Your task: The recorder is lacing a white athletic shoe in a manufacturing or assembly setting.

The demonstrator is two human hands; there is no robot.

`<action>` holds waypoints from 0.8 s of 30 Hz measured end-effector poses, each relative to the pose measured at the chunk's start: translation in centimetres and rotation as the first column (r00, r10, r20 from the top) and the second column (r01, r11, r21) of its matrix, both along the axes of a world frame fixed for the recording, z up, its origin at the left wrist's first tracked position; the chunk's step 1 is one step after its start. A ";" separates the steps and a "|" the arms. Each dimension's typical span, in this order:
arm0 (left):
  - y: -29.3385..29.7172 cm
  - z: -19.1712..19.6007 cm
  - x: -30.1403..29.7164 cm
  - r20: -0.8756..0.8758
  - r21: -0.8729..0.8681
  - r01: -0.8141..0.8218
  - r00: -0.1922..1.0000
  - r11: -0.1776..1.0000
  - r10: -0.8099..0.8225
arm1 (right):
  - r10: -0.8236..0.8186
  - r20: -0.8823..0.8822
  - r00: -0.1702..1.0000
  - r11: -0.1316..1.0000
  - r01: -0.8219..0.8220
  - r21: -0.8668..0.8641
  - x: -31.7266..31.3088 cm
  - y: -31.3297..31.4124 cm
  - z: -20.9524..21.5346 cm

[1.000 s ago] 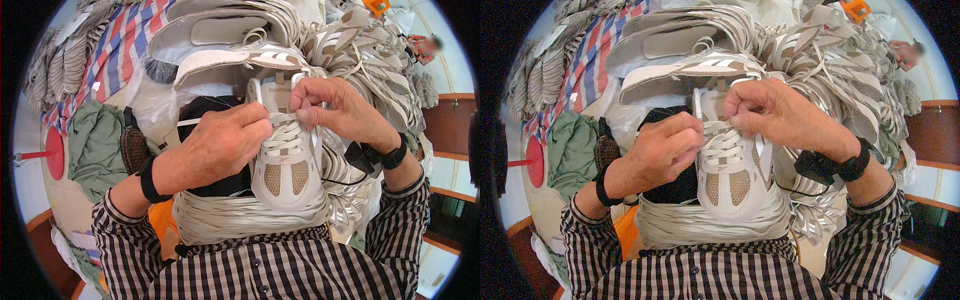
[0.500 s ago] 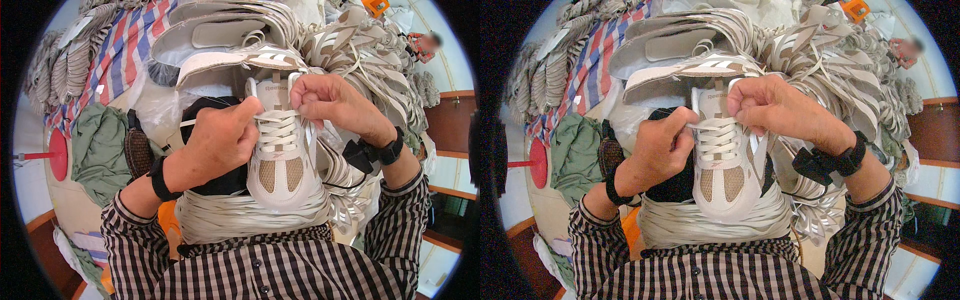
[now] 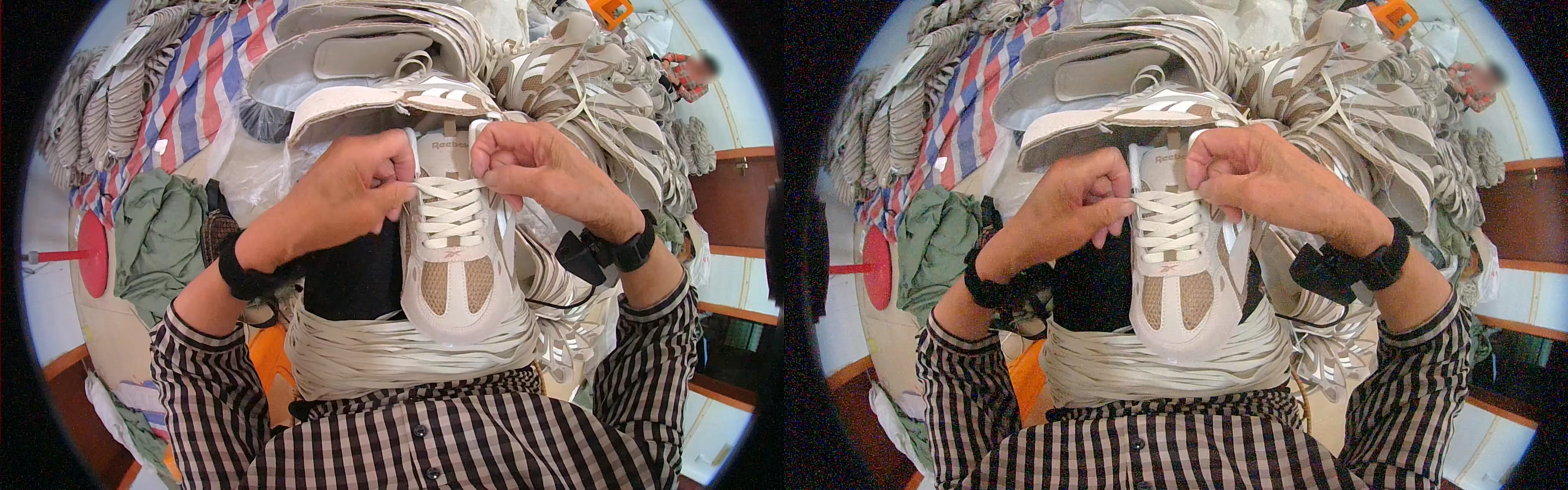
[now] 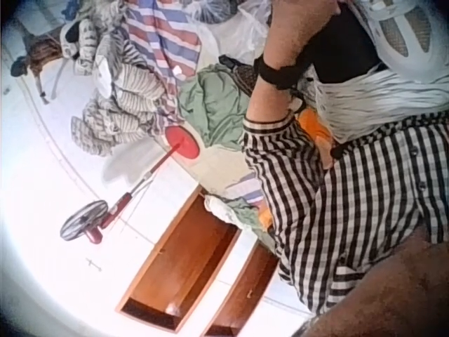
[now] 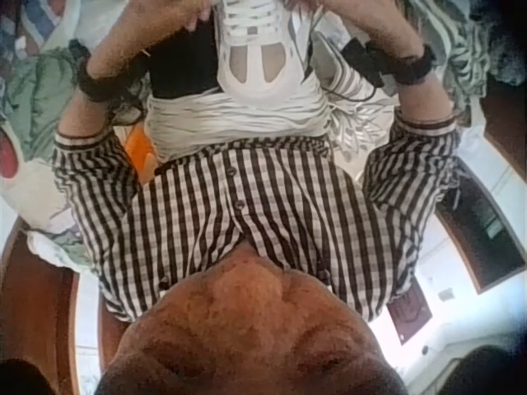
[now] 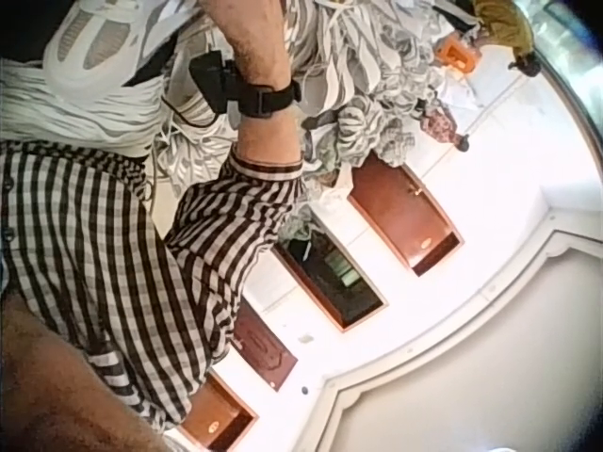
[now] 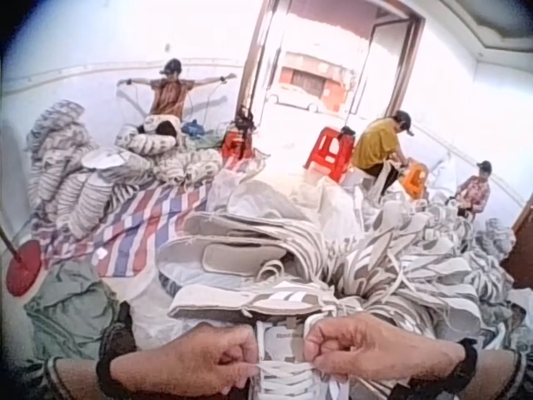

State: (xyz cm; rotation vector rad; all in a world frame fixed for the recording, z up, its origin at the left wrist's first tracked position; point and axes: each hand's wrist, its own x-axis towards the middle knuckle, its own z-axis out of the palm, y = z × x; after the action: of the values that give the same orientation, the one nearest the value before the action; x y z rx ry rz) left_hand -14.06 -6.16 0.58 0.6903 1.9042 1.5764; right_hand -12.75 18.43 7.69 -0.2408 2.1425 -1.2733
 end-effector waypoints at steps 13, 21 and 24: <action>-0.3 -0.5 1.2 -0.241 -0.057 -0.005 0.970 0.998 -0.009 | -0.049 0.007 0.999 0.993 0.050 -0.106 0.4 0.1 0.4; 0.2 -0.2 -0.1 0.042 0.046 0.027 0.999 0.999 -0.029 | -0.166 -0.045 0.985 0.977 0.158 -0.141 1.1 0.2 0.9; 0.4 -0.1 -0.2 0.024 0.036 0.033 0.999 0.999 -0.034 | -0.200 -0.087 0.976 0.966 0.181 -0.184 0.7 1.1 1.4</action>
State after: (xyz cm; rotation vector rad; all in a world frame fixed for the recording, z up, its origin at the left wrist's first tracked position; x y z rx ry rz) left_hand -14.31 -5.78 0.46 0.7105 1.8414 1.5946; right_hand -12.05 19.50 9.08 -0.1806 2.1851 -1.5953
